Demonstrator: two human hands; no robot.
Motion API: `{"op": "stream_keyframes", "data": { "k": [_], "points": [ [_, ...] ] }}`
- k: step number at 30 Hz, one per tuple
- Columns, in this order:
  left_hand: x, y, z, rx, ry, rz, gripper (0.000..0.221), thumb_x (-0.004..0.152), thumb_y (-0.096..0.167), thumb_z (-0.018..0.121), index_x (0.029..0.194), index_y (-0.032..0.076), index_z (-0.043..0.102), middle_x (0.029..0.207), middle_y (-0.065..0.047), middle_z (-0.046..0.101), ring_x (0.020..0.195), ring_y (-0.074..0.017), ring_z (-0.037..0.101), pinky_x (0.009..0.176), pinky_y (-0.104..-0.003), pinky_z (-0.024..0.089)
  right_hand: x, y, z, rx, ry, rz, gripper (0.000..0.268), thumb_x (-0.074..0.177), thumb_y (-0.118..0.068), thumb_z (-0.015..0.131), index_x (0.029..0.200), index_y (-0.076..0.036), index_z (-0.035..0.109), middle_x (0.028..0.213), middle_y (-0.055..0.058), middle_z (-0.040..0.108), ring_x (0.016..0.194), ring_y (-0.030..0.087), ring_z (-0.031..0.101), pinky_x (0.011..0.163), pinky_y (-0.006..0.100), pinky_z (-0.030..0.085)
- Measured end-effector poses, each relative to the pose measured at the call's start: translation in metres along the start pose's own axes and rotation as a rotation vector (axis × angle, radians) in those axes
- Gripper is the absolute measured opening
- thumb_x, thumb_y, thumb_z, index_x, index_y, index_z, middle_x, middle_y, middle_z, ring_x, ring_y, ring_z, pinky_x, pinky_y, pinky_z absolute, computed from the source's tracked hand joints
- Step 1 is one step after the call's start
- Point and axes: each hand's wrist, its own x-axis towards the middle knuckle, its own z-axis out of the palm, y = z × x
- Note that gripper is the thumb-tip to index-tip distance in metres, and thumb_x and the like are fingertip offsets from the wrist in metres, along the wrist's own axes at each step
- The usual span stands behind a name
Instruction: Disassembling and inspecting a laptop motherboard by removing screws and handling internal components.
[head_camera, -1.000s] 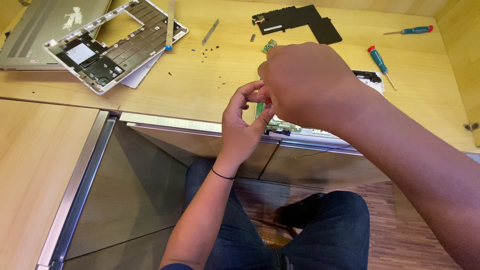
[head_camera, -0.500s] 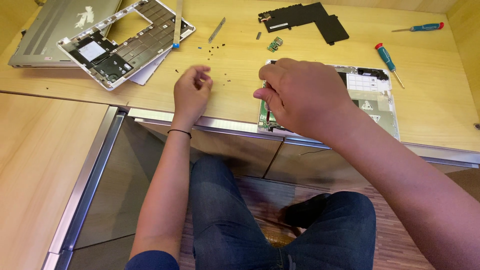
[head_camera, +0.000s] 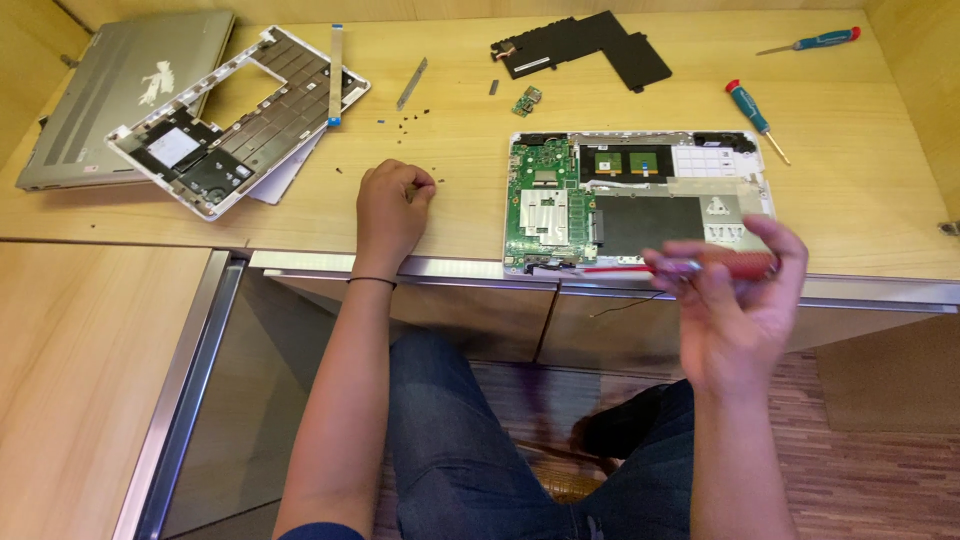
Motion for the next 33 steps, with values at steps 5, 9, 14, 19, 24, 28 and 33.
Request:
{"op": "stream_keyframes", "data": {
  "k": [5,9,14,19,24,28,33],
  "points": [
    [-0.010,0.013,0.000,-0.064,0.063,0.108,0.007,0.083,0.007,0.069,0.082,0.013,0.066,0.086,0.000,0.065,0.080,-0.0218,0.051,0.073,-0.034,0.043,-0.036,0.001,-0.065,0.082,0.281,0.018,0.043,0.091,-0.016,0.065,0.128,-0.018,0.042,0.101,0.023,0.065,0.087,0.037,0.068,0.070,0.027,0.058],
    [-0.065,0.086,-0.014,-0.820,0.005,-0.078,0.004,0.087,0.010,0.066,0.090,0.006,0.065,0.086,-0.004,0.066,0.080,-0.0124,0.060,0.072,-0.022,0.053,-0.059,-0.021,-0.056,-0.009,0.352,-0.122,0.044,0.088,-0.019,0.070,0.118,-0.018,0.037,0.102,0.026,0.061,0.089,0.044,0.067,0.070,0.029,0.059],
    [-0.135,0.161,0.002,-1.268,-0.159,0.094,0.007,0.089,0.013,0.065,0.089,0.006,0.062,0.087,-0.008,0.060,0.083,-0.0172,0.056,0.077,-0.027,0.046,-0.077,-0.032,-0.010,-0.073,0.217,-0.341,0.043,0.091,-0.024,0.064,0.119,-0.017,0.032,0.097,0.027,0.057,0.085,0.038,0.065,0.074,0.046,0.061],
    [-0.158,0.177,0.023,-1.676,-0.153,-0.124,0.013,0.087,0.015,0.069,0.087,0.004,0.061,0.082,-0.009,0.055,0.073,-0.0146,0.047,0.063,-0.025,0.037,-0.088,-0.032,0.003,-0.213,0.194,-0.503,0.036,0.094,-0.024,0.058,0.117,-0.018,0.031,0.092,0.021,0.056,0.080,0.027,0.062,0.073,0.047,0.064],
    [-0.164,0.188,0.023,-1.842,-0.207,-0.221,0.013,0.087,0.014,0.069,0.087,0.003,0.062,0.084,-0.008,0.054,0.069,-0.0135,0.044,0.060,-0.024,0.037,-0.089,-0.030,0.005,-0.219,0.222,-0.543,0.036,0.093,-0.021,0.059,0.115,-0.018,0.031,0.092,0.021,0.056,0.079,0.027,0.063,0.070,0.046,0.064],
    [-0.164,0.196,0.026,-1.865,-0.201,-0.237,0.015,0.086,0.013,0.070,0.087,0.002,0.060,0.082,-0.009,0.053,0.067,-0.0137,0.044,0.060,-0.025,0.037,-0.091,-0.036,0.003,-0.195,0.221,-0.533,0.036,0.091,-0.022,0.059,0.112,-0.018,0.031,0.093,0.026,0.056,0.073,0.037,0.065,0.060,0.042,0.062],
    [-0.168,0.202,0.027,-1.858,-0.236,-0.267,0.011,0.087,0.013,0.069,0.089,0.003,0.063,0.082,-0.006,0.054,0.067,-0.0127,0.043,0.060,-0.024,0.037,-0.093,-0.039,0.000,-0.207,0.215,-0.525,0.035,0.093,-0.024,0.059,0.115,-0.020,0.032,0.095,0.024,0.058,0.075,0.036,0.067,0.060,0.038,0.062]
  ]
}}
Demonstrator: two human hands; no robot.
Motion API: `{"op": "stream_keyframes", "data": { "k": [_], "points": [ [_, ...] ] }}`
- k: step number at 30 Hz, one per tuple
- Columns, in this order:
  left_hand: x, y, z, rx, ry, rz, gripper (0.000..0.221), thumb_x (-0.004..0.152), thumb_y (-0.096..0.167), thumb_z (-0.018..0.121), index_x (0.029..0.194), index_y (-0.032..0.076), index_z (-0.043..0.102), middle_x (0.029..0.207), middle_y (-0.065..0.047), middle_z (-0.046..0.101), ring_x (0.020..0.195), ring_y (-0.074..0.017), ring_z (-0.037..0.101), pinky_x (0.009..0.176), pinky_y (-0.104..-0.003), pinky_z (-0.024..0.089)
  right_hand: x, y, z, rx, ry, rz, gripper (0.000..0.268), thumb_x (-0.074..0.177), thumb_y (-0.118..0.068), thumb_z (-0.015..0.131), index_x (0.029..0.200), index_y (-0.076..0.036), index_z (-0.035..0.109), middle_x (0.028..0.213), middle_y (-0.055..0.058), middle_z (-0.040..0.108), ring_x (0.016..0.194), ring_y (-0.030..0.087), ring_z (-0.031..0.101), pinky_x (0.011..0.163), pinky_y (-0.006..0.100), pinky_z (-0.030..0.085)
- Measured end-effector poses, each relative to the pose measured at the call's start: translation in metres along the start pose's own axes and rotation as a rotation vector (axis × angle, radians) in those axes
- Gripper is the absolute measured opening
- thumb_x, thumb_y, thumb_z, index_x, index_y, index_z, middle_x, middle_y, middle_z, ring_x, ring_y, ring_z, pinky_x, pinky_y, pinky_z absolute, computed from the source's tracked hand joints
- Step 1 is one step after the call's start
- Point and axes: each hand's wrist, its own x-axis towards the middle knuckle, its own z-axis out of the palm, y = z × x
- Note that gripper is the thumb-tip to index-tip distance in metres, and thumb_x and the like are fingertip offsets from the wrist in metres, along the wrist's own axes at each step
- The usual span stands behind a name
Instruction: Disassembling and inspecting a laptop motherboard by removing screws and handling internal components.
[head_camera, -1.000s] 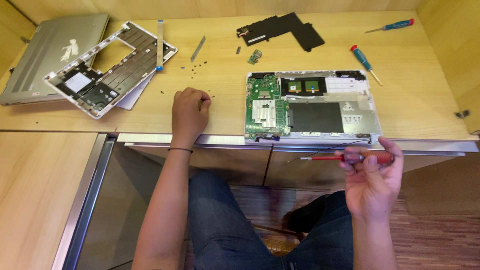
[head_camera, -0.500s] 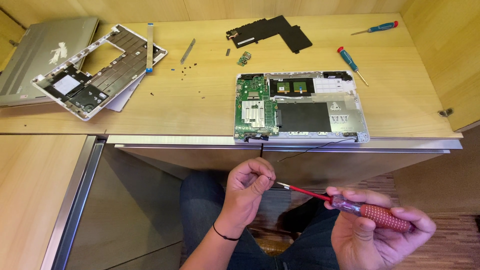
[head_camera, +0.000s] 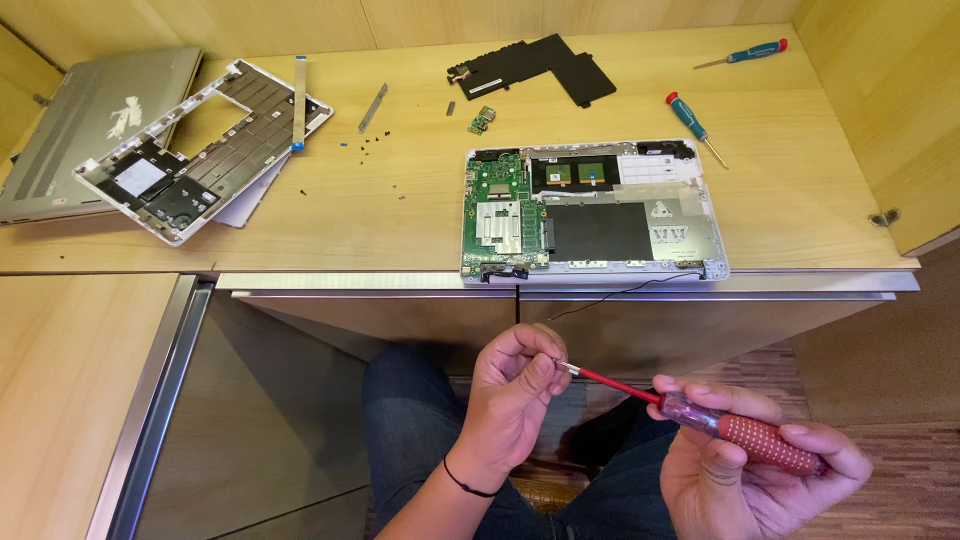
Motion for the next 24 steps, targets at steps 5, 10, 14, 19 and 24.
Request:
{"op": "stream_keyframes", "data": {
  "k": [5,10,14,19,24],
  "points": [
    [0.000,-0.005,0.003,0.031,0.057,0.017,0.016,0.086,0.014,0.070,0.088,0.001,0.061,0.077,-0.007,0.051,0.063,-0.0134,0.042,0.058,-0.024,0.036,0.000,-0.004,0.003,-0.111,0.036,-0.025,0.035,0.094,-0.022,0.055,0.113,-0.019,0.027,0.093,0.024,0.056,0.072,0.033,0.064,0.062,0.041,0.061],
    [-0.002,-0.004,0.008,0.027,0.090,-0.006,0.014,0.087,0.012,0.068,0.088,0.001,0.061,0.074,-0.007,0.052,0.062,-0.0138,0.043,0.057,-0.024,0.037,0.001,-0.023,0.006,-0.331,-0.044,-0.096,0.029,0.097,-0.019,0.044,0.105,-0.014,0.017,0.094,0.026,0.056,0.075,0.036,0.067,0.058,0.036,0.060],
    [-0.004,-0.007,0.010,-0.059,0.122,-0.081,0.011,0.086,0.010,0.068,0.089,0.001,0.061,0.076,-0.007,0.054,0.064,-0.0121,0.045,0.058,-0.024,0.037,0.012,-0.022,-0.052,-0.375,-0.427,0.017,0.032,0.095,-0.024,0.041,0.108,0.005,0.039,0.111,0.023,0.062,0.100,0.028,0.071,0.089,0.027,0.055],
    [-0.004,-0.007,0.015,-0.098,0.135,-0.135,0.009,0.087,0.009,0.065,0.088,0.002,0.060,0.073,-0.008,0.053,0.064,-0.0122,0.045,0.056,-0.024,0.035,0.011,-0.017,-0.051,-0.516,-0.666,-0.268,0.019,0.087,-0.013,0.052,0.101,0.000,0.056,0.106,0.016,0.069,0.091,0.009,0.077,0.082,0.011,0.058],
    [-0.004,-0.010,0.014,-0.143,0.108,-0.150,0.010,0.087,0.010,0.066,0.090,0.003,0.059,0.074,-0.007,0.053,0.066,-0.0130,0.045,0.058,-0.025,0.036,-0.018,0.019,-0.047,-0.266,-0.234,-0.432,0.026,0.098,-0.021,0.046,0.118,-0.011,0.032,0.091,0.011,0.059,0.073,0.025,0.074,0.060,0.019,0.063]
  ]
}}
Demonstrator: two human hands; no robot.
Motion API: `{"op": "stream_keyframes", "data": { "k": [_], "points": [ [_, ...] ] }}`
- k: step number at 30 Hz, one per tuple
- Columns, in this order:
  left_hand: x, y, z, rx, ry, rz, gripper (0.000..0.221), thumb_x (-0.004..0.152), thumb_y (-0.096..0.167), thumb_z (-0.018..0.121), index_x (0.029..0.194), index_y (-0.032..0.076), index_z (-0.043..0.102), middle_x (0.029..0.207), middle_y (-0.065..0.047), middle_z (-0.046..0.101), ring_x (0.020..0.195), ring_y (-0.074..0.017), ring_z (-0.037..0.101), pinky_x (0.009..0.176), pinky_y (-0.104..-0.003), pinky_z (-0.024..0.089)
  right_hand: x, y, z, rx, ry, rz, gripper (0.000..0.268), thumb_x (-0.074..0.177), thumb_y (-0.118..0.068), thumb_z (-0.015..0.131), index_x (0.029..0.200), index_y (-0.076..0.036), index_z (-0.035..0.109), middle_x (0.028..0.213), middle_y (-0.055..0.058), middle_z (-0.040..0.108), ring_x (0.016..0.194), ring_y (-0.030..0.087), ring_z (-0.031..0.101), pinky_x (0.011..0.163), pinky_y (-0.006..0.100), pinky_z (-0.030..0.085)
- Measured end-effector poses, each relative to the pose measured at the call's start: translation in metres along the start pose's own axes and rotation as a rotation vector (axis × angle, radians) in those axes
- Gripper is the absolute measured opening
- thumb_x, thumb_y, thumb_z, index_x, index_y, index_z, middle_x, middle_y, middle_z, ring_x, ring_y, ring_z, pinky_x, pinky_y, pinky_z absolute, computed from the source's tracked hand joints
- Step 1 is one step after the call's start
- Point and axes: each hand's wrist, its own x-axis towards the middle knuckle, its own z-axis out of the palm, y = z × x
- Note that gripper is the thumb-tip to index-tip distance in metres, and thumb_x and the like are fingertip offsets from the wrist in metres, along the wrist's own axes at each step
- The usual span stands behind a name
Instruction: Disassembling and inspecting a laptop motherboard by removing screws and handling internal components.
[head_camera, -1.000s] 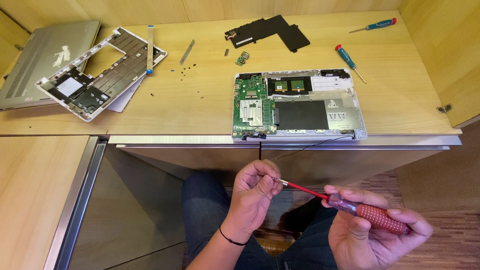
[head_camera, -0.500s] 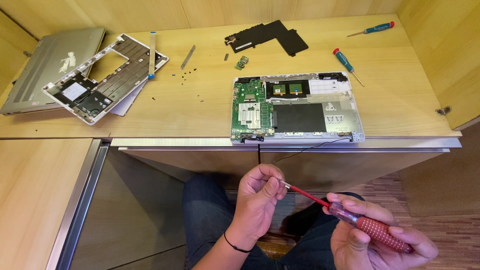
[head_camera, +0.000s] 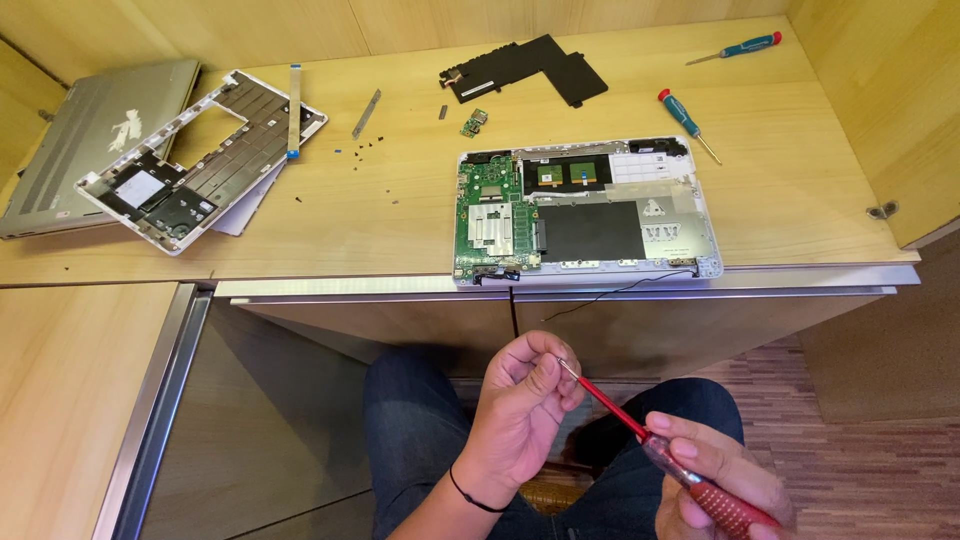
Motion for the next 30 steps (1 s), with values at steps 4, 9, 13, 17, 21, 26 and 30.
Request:
{"op": "stream_keyframes", "data": {
  "k": [4,9,13,17,21,26,30],
  "points": [
    [0.002,-0.001,-0.003,-0.003,0.015,0.003,0.010,0.087,0.010,0.066,0.090,0.002,0.060,0.075,-0.008,0.055,0.066,-0.0127,0.045,0.058,-0.025,0.037,0.001,-0.006,0.018,-0.027,0.154,0.347,0.046,0.096,-0.048,0.052,0.099,-0.002,0.051,0.091,0.010,0.060,0.083,0.022,0.070,0.063,0.019,0.060],
    [0.007,-0.005,-0.014,0.112,0.082,0.079,0.014,0.085,0.010,0.069,0.092,0.000,0.062,0.081,-0.008,0.058,0.065,-0.0130,0.050,0.058,-0.026,0.038,0.023,-0.003,0.028,0.248,0.282,0.413,0.036,0.092,-0.019,0.057,0.114,-0.018,0.029,0.092,0.026,0.055,0.078,0.029,0.063,0.066,0.046,0.064],
    [0.008,-0.002,-0.015,0.149,0.057,0.087,0.009,0.088,0.007,0.066,0.091,0.001,0.061,0.082,-0.007,0.057,0.066,-0.0126,0.049,0.057,-0.025,0.039,0.024,-0.004,0.027,0.225,0.258,0.464,0.038,0.092,-0.020,0.058,0.115,-0.018,0.028,0.095,0.024,0.057,0.079,0.032,0.064,0.069,0.045,0.063],
    [0.008,0.000,-0.017,0.180,0.017,0.096,0.011,0.087,0.009,0.068,0.091,0.001,0.062,0.079,-0.008,0.058,0.065,-0.0129,0.049,0.058,-0.025,0.039,0.020,-0.002,0.026,0.248,0.257,0.480,0.038,0.092,-0.023,0.059,0.115,-0.019,0.029,0.095,0.023,0.058,0.079,0.035,0.065,0.065,0.044,0.063],
    [0.008,-0.001,-0.022,0.191,0.027,0.100,0.014,0.086,0.010,0.068,0.092,0.000,0.061,0.077,-0.009,0.058,0.064,-0.0127,0.049,0.058,-0.025,0.039,0.018,0.002,0.027,0.250,0.273,0.450,0.039,0.091,-0.021,0.059,0.116,-0.017,0.030,0.093,0.023,0.056,0.081,0.029,0.063,0.078,0.054,0.063],
    [0.009,-0.001,-0.021,0.193,0.039,0.108,0.022,0.086,0.015,0.068,0.099,-0.001,0.060,0.084,-0.010,0.059,0.065,-0.0127,0.049,0.057,-0.023,0.038,0.017,0.003,0.029,0.285,0.274,0.463,0.038,0.092,-0.023,0.059,0.116,-0.017,0.030,0.094,0.024,0.056,0.081,0.034,0.064,0.071,0.049,0.063],
    [0.013,-0.002,-0.029,0.482,0.113,0.432,0.025,0.090,0.021,0.059,0.105,0.001,0.059,0.093,-0.009,0.059,0.066,-0.0107,0.045,0.057,-0.023,0.037,0.027,0.011,0.030,0.306,0.249,0.510,0.042,0.093,-0.027,0.060,0.118,-0.018,0.028,0.094,0.026,0.057,0.082,0.040,0.066,0.060,0.039,0.061]
  ]
}}
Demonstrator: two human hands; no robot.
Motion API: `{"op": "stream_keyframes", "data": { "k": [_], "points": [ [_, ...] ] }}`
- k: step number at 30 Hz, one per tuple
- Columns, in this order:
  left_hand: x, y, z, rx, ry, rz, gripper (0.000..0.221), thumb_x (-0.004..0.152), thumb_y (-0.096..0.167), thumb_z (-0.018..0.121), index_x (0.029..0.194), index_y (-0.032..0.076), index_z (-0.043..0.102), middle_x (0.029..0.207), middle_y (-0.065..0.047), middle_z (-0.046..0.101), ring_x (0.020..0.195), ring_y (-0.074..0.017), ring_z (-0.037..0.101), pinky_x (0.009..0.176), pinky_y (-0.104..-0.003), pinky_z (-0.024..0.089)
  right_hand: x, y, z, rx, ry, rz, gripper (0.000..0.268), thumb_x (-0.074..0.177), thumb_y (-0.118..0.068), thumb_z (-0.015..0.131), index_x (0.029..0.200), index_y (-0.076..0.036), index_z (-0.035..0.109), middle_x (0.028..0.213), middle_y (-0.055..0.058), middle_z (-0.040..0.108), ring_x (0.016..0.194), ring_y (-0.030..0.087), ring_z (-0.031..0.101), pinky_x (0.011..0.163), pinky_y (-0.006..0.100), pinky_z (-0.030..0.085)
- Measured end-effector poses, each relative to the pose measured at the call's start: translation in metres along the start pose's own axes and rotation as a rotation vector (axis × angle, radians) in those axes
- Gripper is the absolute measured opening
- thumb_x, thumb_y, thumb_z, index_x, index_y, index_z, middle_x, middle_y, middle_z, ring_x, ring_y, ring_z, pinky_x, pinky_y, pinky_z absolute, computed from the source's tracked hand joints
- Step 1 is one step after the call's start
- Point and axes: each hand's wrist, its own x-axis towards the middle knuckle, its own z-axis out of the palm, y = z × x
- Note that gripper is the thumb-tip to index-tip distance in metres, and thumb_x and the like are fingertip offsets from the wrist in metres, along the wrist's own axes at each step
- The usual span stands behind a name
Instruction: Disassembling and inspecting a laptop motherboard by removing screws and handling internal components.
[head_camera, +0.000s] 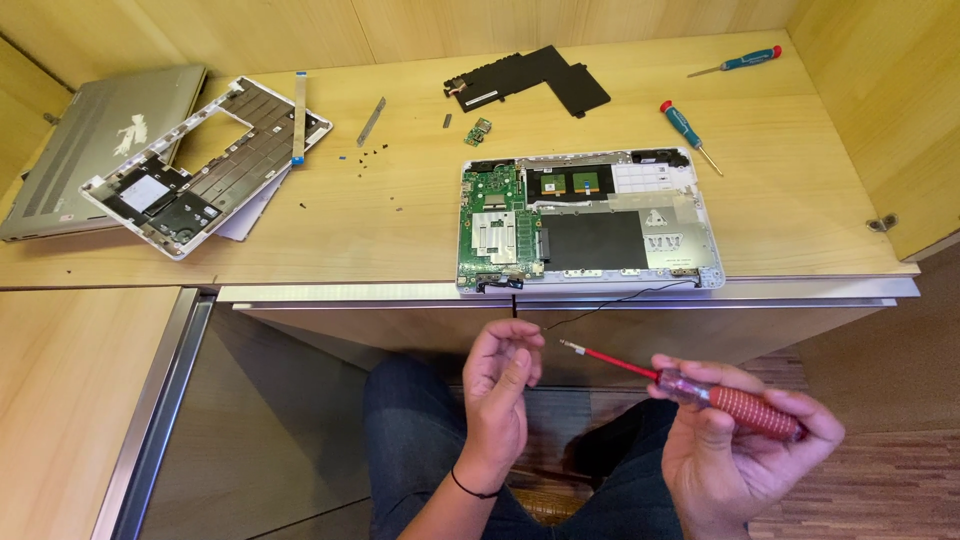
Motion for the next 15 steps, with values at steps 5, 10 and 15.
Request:
{"op": "stream_keyframes", "data": {
  "k": [5,10,15],
  "points": [
    [0.057,0.025,-0.019,0.788,-0.135,0.443,0.011,0.089,0.009,0.053,0.094,0.006,0.062,0.090,-0.006,0.062,0.085,-0.0185,0.056,0.074,-0.029,0.043,0.058,0.024,0.013,-0.019,-0.122,0.011,0.035,0.095,-0.014,0.056,0.116,-0.017,0.028,0.097,0.031,0.056,0.083,0.042,0.064,0.067,0.041,0.057],
    [0.122,0.021,-0.035,1.309,-0.288,0.451,0.022,0.090,0.030,0.052,0.106,0.023,0.066,0.108,0.004,0.062,0.109,-0.0230,0.049,0.083,-0.041,0.032,0.110,0.051,0.037,-0.076,-0.381,0.043,0.028,0.101,-0.004,0.048,0.114,-0.012,0.025,0.100,0.030,0.057,0.084,0.040,0.065,0.075,0.041,0.058],
    [0.138,0.032,-0.018,1.600,-0.572,0.150,0.034,0.096,0.031,0.050,0.126,0.020,0.062,0.151,-0.021,0.030,0.142,-0.0476,0.011,0.105,-0.068,0.009,0.137,0.085,0.053,-0.114,-0.552,0.110,0.027,0.099,0.003,0.048,0.115,-0.003,0.027,0.097,0.023,0.059,0.085,0.027,0.066,0.074,0.032,0.059]
  ]
}}
